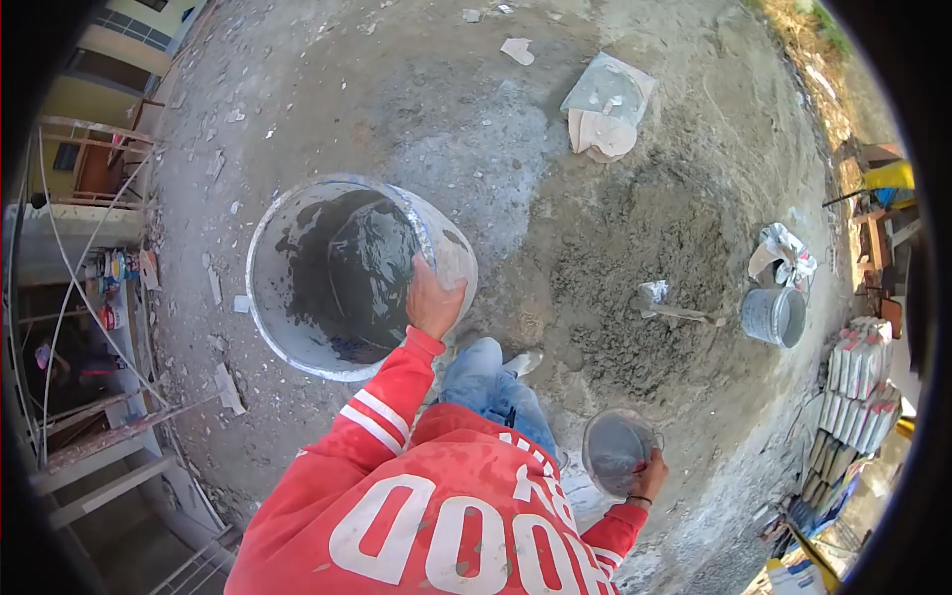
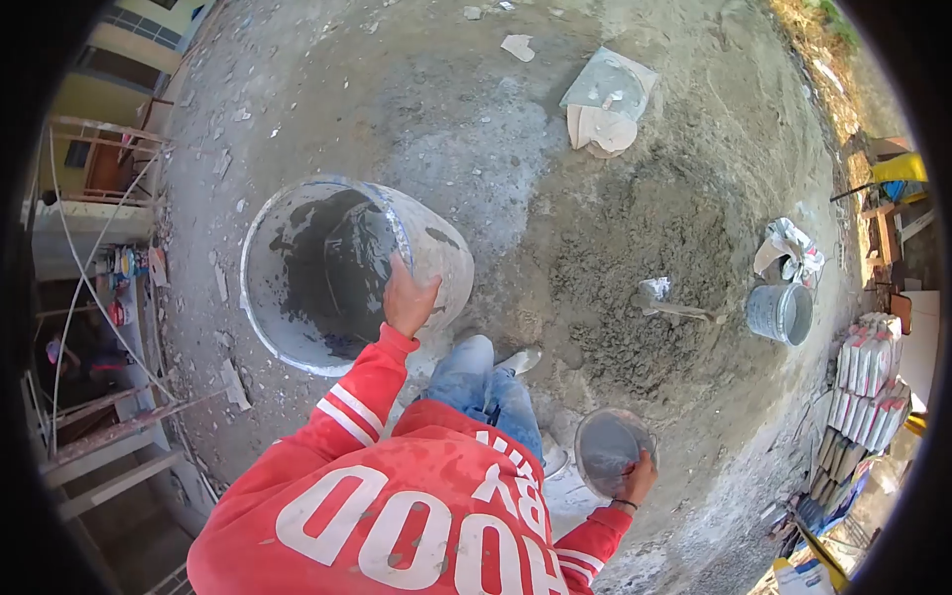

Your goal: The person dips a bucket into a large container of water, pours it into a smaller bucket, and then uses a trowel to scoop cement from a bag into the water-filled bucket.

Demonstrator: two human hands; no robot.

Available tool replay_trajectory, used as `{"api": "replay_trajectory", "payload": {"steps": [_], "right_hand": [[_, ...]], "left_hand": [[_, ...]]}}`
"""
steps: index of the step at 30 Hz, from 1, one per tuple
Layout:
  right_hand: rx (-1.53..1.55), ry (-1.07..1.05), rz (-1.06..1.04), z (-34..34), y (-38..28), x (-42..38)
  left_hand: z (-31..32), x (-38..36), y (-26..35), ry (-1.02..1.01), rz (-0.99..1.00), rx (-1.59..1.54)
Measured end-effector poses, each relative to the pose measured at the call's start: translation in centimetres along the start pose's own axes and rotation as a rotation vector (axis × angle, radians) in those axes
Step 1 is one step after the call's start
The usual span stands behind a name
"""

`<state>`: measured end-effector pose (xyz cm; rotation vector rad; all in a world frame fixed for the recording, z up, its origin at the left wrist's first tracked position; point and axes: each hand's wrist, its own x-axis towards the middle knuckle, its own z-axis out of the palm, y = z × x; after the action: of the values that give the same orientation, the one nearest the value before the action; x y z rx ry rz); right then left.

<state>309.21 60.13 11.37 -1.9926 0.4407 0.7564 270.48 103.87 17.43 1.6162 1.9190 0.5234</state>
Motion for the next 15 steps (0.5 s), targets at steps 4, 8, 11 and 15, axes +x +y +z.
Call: {"api": "replay_trajectory", "payload": {"steps": [4, 8, 11, 15], "right_hand": [[-0.113, -0.071, 0.113, 4.9, -5.9, 3.0], [-0.11, -0.263, 0.071, 10.0, -9.6, 6.3], [-0.038, -0.339, 0.03, 16.1, -12.8, 7.0], [-0.103, -0.572, -0.163, 28.8, -18.6, 8.9]], "left_hand": [[-1.2, -0.6, 1.4, 0.034, -0.075, 0.055], [-1.1, 0.2, 1.4, 0.139, -0.061, -0.077], [-0.5, 1.8, 2.8, 0.422, 0.063, -0.092], [3.1, 7.5, 10.7, 0.528, 0.275, -0.165]]}}
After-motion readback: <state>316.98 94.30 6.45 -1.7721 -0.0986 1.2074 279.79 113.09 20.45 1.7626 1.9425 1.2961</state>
